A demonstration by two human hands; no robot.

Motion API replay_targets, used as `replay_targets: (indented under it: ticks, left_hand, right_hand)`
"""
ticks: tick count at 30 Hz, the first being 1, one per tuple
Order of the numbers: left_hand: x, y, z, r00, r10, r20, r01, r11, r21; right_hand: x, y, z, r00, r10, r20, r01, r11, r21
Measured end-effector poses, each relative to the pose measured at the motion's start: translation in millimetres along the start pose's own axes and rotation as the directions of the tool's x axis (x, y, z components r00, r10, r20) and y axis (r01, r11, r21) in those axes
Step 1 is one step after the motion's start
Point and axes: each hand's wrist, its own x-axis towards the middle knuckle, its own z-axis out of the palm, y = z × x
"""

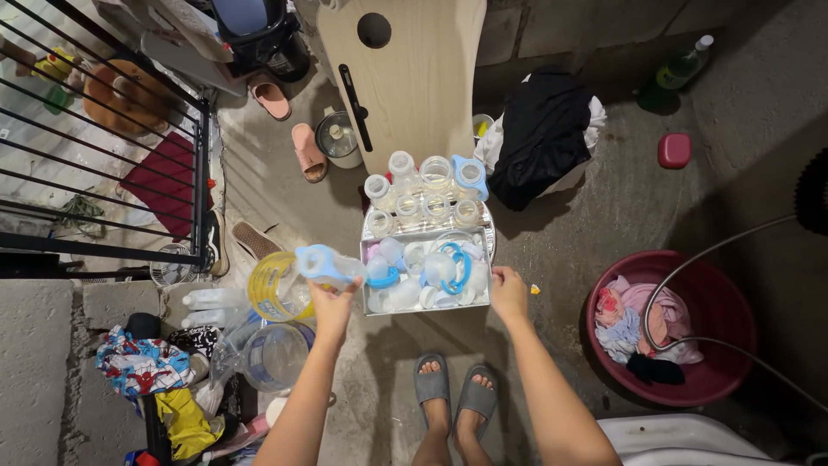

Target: The person assembles baby bottles by taking nipples, collars, and caps from a tray, fitting the components together by hand, and placing them onto bottles arranged on a drying rack.

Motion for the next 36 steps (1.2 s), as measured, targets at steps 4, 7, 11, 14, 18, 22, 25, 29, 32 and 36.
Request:
replay_targets:
  ticks: [4,7,11,14,18,22,25,29,32,36]
  left_hand:
    - [7.8,-2.1,-2.7,0.943,-0.332,-0.033,0.329,0.942,-0.069]
    - [8.6,0.0,-2.5,0.944,-0.331,0.014,0.329,0.941,0.077]
    - [12.0,-8.4,-4.9,0.922,-0.375,0.098,0.363,0.924,0.117]
    - [15.1,-20.1,-4.7,0.917,-0.361,0.169,0.345,0.931,0.119]
    - [16.7,-33.9,-5.9,0.910,-0.353,0.216,0.329,0.934,0.140]
    - [20.6,-35.0,-9.9,0.903,-0.360,0.235,0.346,0.933,0.099]
    - [18.4,-33.2,-8.1,0.890,-0.345,0.299,0.368,0.930,-0.021]
    - [15.0,-36.4,-2.0,0.887,-0.315,0.339,0.312,0.948,0.065]
    - [11.2,-41.5,2.3,0.878,-0.305,0.369,0.304,0.951,0.064]
    - [3.6,-45.1,13.9,0.855,-0.354,0.379,0.337,0.935,0.114]
  right_hand:
    - [11.2,-16.8,6.7,0.998,-0.005,-0.058,0.009,0.998,0.058]
    - [21.3,-31.1,8.5,0.996,0.001,-0.089,0.001,1.000,0.023]
    - [22.7,-42.6,5.1,0.994,0.038,-0.103,-0.040,0.999,-0.018]
    - [22.1,-52.1,-0.2,0.989,0.140,-0.043,-0.142,0.988,-0.052]
    - [26.5,-58.2,-4.1,0.993,0.117,-0.022,-0.119,0.976,-0.180]
    - [16.9,-47.5,-4.3,0.999,0.037,-0.009,-0.038,0.985,-0.166]
    - [7.7,-37.7,-5.1,0.999,-0.013,-0.030,0.008,0.989,-0.149]
    - [-12.5,-28.8,-9.9,0.996,-0.009,-0.093,0.001,0.997,-0.083]
    - [-24.3,-24.0,-17.8,0.992,0.001,-0.129,-0.006,0.999,-0.039]
    - [-33.6,-14.2,-29.4,0.988,0.019,-0.155,-0.024,0.999,-0.029]
